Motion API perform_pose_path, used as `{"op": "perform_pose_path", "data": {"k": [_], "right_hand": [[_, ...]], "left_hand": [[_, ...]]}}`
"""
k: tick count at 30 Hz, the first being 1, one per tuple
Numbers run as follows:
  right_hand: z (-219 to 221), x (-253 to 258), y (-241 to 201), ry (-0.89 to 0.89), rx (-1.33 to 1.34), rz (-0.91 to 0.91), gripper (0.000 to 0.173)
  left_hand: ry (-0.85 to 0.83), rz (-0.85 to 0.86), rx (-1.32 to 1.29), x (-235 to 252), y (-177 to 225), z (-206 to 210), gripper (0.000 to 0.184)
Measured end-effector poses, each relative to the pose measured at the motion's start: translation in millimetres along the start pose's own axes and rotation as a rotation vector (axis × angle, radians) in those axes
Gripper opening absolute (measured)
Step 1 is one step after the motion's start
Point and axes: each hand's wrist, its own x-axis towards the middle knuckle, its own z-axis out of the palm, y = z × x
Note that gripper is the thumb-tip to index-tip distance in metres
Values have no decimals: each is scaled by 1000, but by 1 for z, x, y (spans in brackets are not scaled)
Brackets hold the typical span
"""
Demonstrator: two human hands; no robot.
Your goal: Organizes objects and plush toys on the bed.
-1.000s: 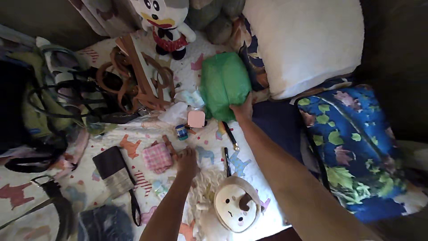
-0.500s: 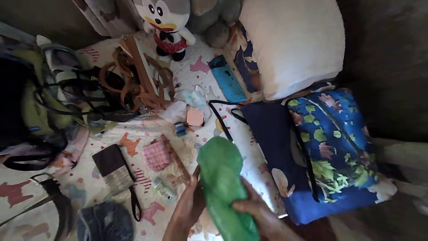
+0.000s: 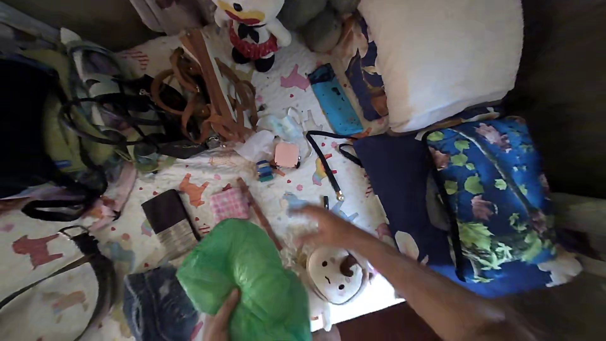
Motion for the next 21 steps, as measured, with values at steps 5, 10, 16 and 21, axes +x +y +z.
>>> {"op": "perform_pose_path", "data": {"k": [5, 10, 16, 21], "right_hand": [[-68, 152, 41, 422, -323, -48, 92], [-57, 222, 56, 428, -459, 133, 87], [39, 194, 47, 391, -322, 89, 51], [115, 186, 24, 142, -40, 146, 62]], "left_hand": [[179, 133, 393, 22, 6, -49, 42], [234, 74, 462, 25, -7, -71, 42], [218, 34, 472, 24, -24, -78, 44], [203, 105, 432, 28, -23, -69, 42]]}}
